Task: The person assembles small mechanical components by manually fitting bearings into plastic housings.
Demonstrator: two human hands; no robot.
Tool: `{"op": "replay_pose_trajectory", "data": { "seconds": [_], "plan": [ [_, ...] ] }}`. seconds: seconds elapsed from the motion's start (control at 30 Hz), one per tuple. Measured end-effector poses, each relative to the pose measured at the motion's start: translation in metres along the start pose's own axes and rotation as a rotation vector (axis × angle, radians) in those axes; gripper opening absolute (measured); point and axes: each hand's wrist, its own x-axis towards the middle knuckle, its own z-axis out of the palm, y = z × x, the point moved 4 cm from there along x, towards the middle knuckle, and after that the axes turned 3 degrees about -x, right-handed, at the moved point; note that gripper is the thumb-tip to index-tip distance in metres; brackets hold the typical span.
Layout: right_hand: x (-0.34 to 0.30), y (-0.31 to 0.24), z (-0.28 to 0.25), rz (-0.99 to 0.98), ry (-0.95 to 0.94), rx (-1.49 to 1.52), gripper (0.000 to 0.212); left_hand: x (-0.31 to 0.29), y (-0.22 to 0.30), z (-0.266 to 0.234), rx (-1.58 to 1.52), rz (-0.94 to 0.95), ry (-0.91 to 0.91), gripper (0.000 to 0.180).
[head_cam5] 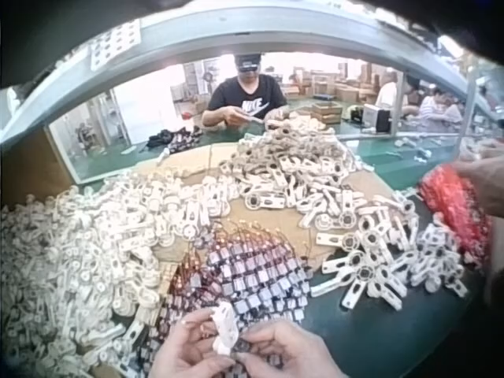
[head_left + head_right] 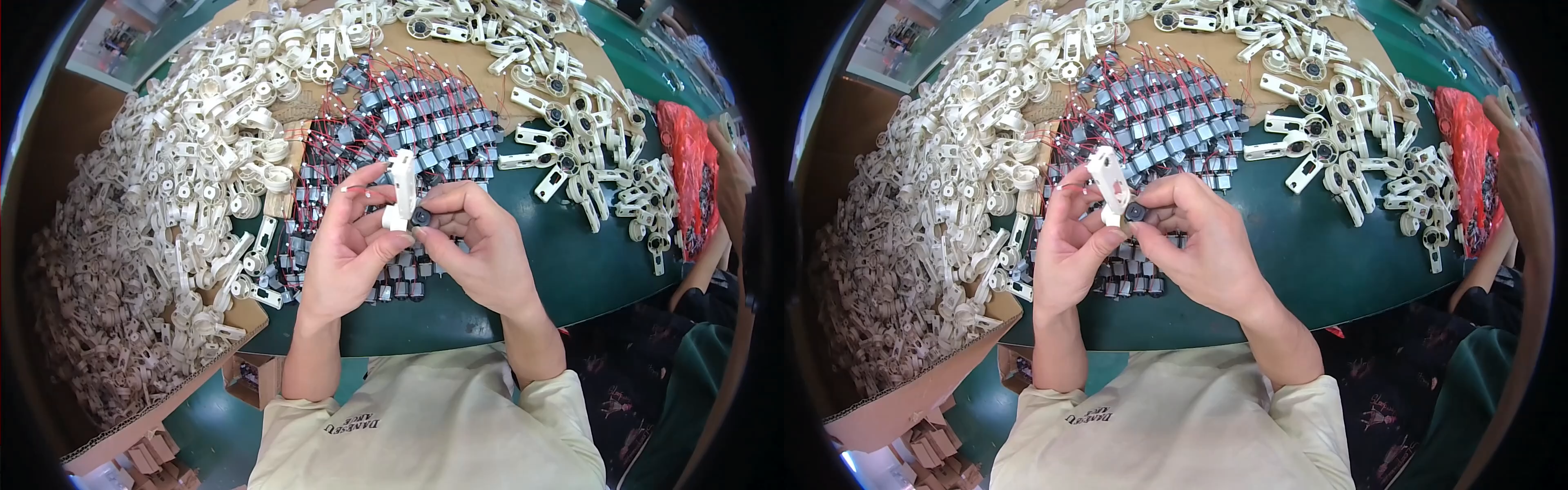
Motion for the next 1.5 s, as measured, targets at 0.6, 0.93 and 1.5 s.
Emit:
{"op": "replay_pose_trajectory", "data": {
  "seconds": [0.6,0.93,1.5],
  "plan": [
    [0.0,-0.011,0.013,-0.232,0.039,-0.432,0.027,-0.002,-0.004,-0.002,-0.047,-0.043,0.077,0.034],
    [0.005,-0.012,0.006,-0.15,-0.014,-0.358,0.021,-0.002,-0.006,-0.007,-0.042,-0.045,-0.004,0.036],
    [0.005,0.015,-0.002,0.159,0.042,0.143,0.014,-0.002,-0.006,0.006,0.02,-0.073,0.073,0.033]
  ]
}}
